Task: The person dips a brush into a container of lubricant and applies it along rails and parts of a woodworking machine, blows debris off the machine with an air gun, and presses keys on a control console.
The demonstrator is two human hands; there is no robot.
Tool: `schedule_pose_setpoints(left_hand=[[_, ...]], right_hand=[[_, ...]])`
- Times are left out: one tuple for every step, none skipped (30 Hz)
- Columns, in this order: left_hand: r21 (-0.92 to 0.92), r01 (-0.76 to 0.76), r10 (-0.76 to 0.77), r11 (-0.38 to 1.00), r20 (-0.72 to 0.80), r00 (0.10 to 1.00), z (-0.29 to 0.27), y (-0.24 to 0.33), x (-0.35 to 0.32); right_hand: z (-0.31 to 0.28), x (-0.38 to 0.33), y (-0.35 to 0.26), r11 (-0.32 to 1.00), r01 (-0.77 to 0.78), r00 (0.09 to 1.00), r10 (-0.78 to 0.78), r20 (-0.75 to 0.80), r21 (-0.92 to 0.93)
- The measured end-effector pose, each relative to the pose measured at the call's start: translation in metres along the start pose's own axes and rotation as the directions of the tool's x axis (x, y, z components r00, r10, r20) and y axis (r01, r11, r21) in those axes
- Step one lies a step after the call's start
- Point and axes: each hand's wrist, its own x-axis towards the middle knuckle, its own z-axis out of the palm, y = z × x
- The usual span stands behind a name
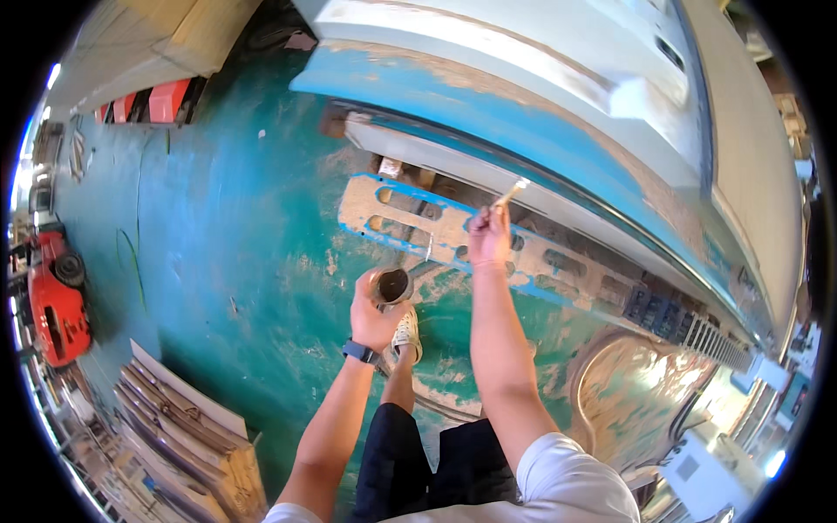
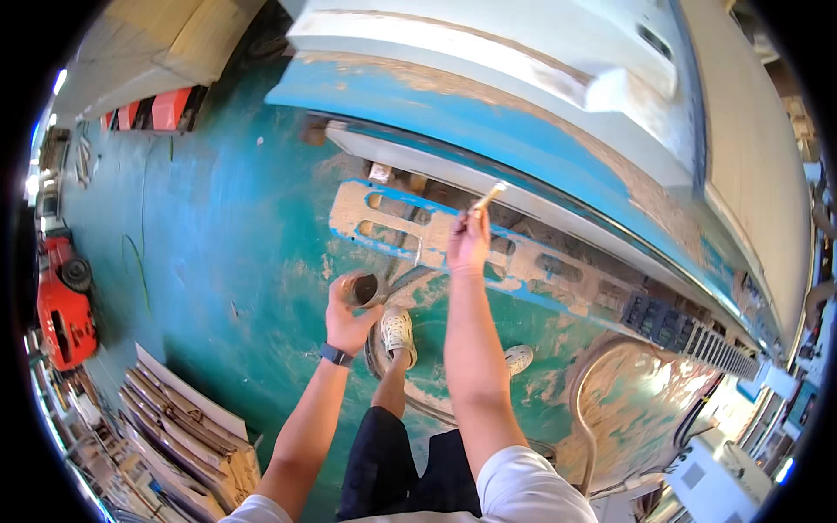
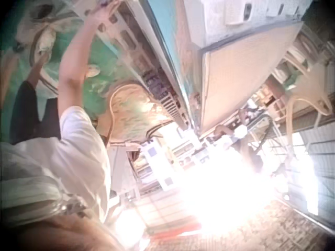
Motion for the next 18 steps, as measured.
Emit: schedule_pose_setpoints(left_hand=[[0.014, -0.017, 0.018, 1.000, -0.038, 0.999, -0.021, -0.006, 0.001], [0.027, -0.033, 0.035, 0.999, -0.070, 0.997, -0.039, -0.013, 0.003], [0.003, -0.019, 0.019, 1.000, -0.072, 0.997, -0.051, -0.025, 0.007], [-0.012, -0.009, 0.008, 1.000, -0.076, 0.997, -0.066, -0.031, 0.006], [-0.032, -0.018, 0.013, 0.999, -0.141, 0.990, -0.075, -0.036, 0.007], [-0.052, -0.029, 0.018, 0.998, -0.203, 0.979, -0.083, -0.042, 0.011], [0.022, 0.002, 0.003, 1.000, -0.224, 0.975, -0.090, -0.045, 0.014], [0.011, 0.006, -0.003, 1.000, -0.233, 0.972, -0.097, -0.046, 0.019], [0.048, 0.019, -0.008, 0.999, -0.228, 0.974, -0.101, -0.048, 0.026], [0.086, 0.031, -0.010, 0.996, -0.225, 0.974, -0.102, -0.049, 0.034], [0.081, 0.011, 0.010, 0.997, -0.252, 0.968, -0.107, -0.054, 0.040], [0.086, 0.020, 0.004, 0.996, -0.266, 0.964, -0.108, -0.059, 0.048], [0.202, -0.006, 0.064, 0.979, -0.281, 0.958, -0.109, -0.063, 0.054], [0.321, -0.029, 0.128, 0.947, -0.291, 0.948, -0.111, -0.064, 0.060], [0.402, -0.089, 0.204, 0.911, -0.254, 0.945, -0.108, -0.061, 0.065], [0.477, -0.147, 0.274, 0.866, -0.207, 0.939, -0.103, -0.056, 0.069], [0.453, -0.135, 0.245, 0.881, -0.194, 0.950, -0.090, -0.042, 0.072], [0.505, -0.152, 0.273, 0.850, -0.176, 0.946, -0.080, -0.039, 0.077]], right_hand=[[0.015, -0.003, 0.025, 0.998, -0.036, 0.997, 0.040, 0.069, -0.058], [0.034, -0.005, 0.052, 0.991, -0.063, 0.988, 0.079, 0.134, -0.120], [0.046, -0.009, 0.078, 0.984, -0.089, 0.990, 0.105, 0.095, -0.156], [0.068, -0.016, 0.103, 0.973, -0.114, 0.989, 0.130, 0.071, -0.199], [0.085, -0.020, 0.120, 0.970, -0.111, 0.989, 0.130, 0.073, -0.217], [0.100, -0.021, 0.134, 0.955, -0.145, 0.986, 0.162, 0.047, -0.260], [0.107, -0.023, 0.142, 0.936, -0.185, 0.980, 0.199, 0.017, -0.299], [0.107, -0.027, 0.143, 0.931, -0.191, 0.978, 0.207, 0.019, -0.310], [0.105, -0.031, 0.140, 0.892, -0.229, 0.972, 0.229, -0.046, -0.391], [0.103, -0.036, 0.135, 0.844, -0.269, 0.963, 0.246, -0.110, -0.464], [0.097, -0.046, 0.127, 0.721, -0.304, 0.952, 0.254, -0.171, -0.623], [0.090, -0.055, 0.115, 0.658, -0.308, 0.949, 0.268, -0.168, -0.687], [0.085, -0.069, 0.098, 0.590, -0.309, 0.945, 0.280, -0.170, -0.746], [0.084, -0.086, 0.079, 0.469, -0.205, 0.966, 0.241, -0.099, -0.859], [0.088, -0.098, 0.056, 0.334, -0.086, 0.978, 0.206, -0.016, -0.939], [0.092, -0.104, 0.029, 0.336, -0.097, 0.976, 0.215, -0.024, -0.937], [0.093, -0.112, -0.003, 0.129, 0.147, 0.959, 0.224, 0.174, -0.981], [0.099, -0.117, -0.026, -0.072, 0.393, 0.892, 0.270, 0.361, -0.917]])
